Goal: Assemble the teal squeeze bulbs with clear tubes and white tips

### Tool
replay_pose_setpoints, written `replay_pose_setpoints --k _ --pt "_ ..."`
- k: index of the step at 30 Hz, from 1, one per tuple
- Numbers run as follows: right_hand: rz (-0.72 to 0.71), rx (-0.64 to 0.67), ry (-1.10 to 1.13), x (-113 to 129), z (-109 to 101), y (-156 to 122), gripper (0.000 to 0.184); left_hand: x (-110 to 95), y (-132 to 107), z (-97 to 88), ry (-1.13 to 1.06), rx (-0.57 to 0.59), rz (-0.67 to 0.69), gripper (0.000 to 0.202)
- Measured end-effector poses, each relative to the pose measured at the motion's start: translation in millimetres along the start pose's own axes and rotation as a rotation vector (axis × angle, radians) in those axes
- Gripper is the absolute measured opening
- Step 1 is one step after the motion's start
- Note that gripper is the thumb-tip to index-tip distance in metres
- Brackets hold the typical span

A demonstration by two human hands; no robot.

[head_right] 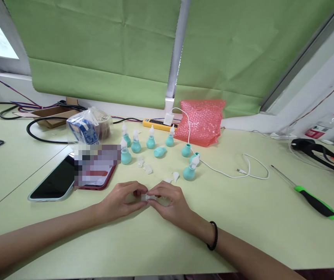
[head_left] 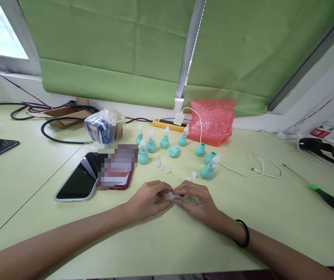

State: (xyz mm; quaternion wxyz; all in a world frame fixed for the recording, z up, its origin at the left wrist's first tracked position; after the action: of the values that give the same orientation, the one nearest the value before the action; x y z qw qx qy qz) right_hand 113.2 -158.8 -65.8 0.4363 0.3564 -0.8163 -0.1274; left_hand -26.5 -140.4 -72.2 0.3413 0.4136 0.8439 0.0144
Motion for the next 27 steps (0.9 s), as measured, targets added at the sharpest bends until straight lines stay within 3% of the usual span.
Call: replay_pose_setpoints --k 8,27 --pt "0.013 0.042 0.013 -5.2 2.0 1.1 0.010 1.2 -0.6 1.0 -0.005 0.005 0.006 0.015" --pt "0.060 -0.047 0.065 -4.6 -0.4 0.2 0.011 0.6 -1.5 1.3 0.008 0.023 0.033 0.018"
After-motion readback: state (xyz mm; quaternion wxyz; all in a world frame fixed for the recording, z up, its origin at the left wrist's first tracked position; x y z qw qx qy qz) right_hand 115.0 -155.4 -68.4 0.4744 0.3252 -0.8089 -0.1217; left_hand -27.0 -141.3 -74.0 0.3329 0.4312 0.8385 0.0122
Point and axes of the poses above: each hand's wrist, its own y-axis towards the middle knuckle, its own z-axis out of the palm, x = y × z, the point moved 4 cm from there along y, towards the middle knuckle, and after that the axes turned 7 degrees about x, right-handed, at the moved point
